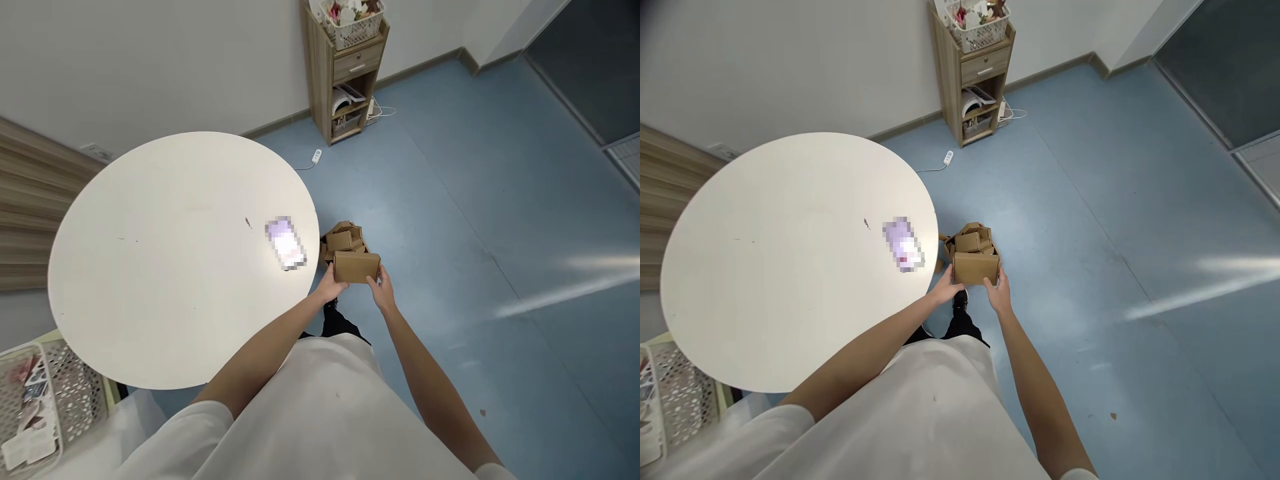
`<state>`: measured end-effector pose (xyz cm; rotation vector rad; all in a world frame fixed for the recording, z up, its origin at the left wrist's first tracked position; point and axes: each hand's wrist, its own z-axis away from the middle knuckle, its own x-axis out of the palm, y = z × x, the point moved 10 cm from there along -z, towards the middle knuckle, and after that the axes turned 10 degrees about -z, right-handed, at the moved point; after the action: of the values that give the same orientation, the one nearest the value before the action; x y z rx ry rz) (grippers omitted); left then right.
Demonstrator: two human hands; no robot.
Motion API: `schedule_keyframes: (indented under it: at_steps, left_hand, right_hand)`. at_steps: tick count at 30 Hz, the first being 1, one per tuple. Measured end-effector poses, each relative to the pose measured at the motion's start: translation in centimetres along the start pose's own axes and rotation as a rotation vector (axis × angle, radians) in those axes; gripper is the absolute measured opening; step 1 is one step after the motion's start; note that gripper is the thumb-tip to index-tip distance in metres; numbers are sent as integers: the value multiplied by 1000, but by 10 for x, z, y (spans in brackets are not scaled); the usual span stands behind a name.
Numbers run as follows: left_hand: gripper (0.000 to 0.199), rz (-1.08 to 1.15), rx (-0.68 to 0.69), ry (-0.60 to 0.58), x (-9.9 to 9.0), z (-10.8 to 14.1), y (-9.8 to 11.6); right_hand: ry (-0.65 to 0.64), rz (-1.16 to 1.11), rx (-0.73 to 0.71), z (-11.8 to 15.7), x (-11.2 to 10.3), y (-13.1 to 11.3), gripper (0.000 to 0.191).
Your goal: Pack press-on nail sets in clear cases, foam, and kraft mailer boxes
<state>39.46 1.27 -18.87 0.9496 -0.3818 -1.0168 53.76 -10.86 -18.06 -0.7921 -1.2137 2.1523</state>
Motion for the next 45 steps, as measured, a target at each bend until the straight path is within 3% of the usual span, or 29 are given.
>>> schedule_keyframes:
  at_steps: [4, 7, 12, 15, 17, 21, 24, 27, 30, 38, 42, 45]
  left_hand:
    - [91, -71, -155, 43, -9, -7, -16]
    - [82, -96, -183, 18, -10, 10, -24]
    - [64, 52, -194, -121, -5, 74, -40]
    - [63, 118, -198, -84, -24, 115, -51]
    - [63, 149, -198, -1, -48, 141, -58]
    - [61, 208, -178, 219, -108, 196, -78]
    - [59, 256, -182, 367, -150, 239, -101]
    - [56, 319, -178, 519, -188, 282, -129]
    - [50, 387, -200, 678, -217, 328, -161]
    - [44, 603, -214, 973, -245, 446, -243]
    - [43, 703, -238, 1192, -255, 499, -277]
    - [42, 764, -237, 1309, -259, 526, -289]
  right_hand:
    - [32, 74, 57, -2, -5, 6, 78]
    - [17, 85, 81, 5, -4, 10, 76]
    - [36, 88, 37, 22, 2, 7, 69]
    - [46, 82, -6, 34, 14, -3, 63]
    - [22, 83, -68, 42, 31, -17, 59]
    - [-82, 60, -268, 69, 88, -62, 55]
    - [-191, 18, -394, 100, 146, -96, 53]
    - [-368, 1, -495, 145, 213, -123, 48]
    - [-574, 23, -526, 198, 277, -133, 41]
    - [-1017, 98, -410, 318, 403, -116, 30]
    - [-1204, 174, -389, 365, 451, -116, 32]
    - [-1319, 235, -398, 391, 481, -115, 33]
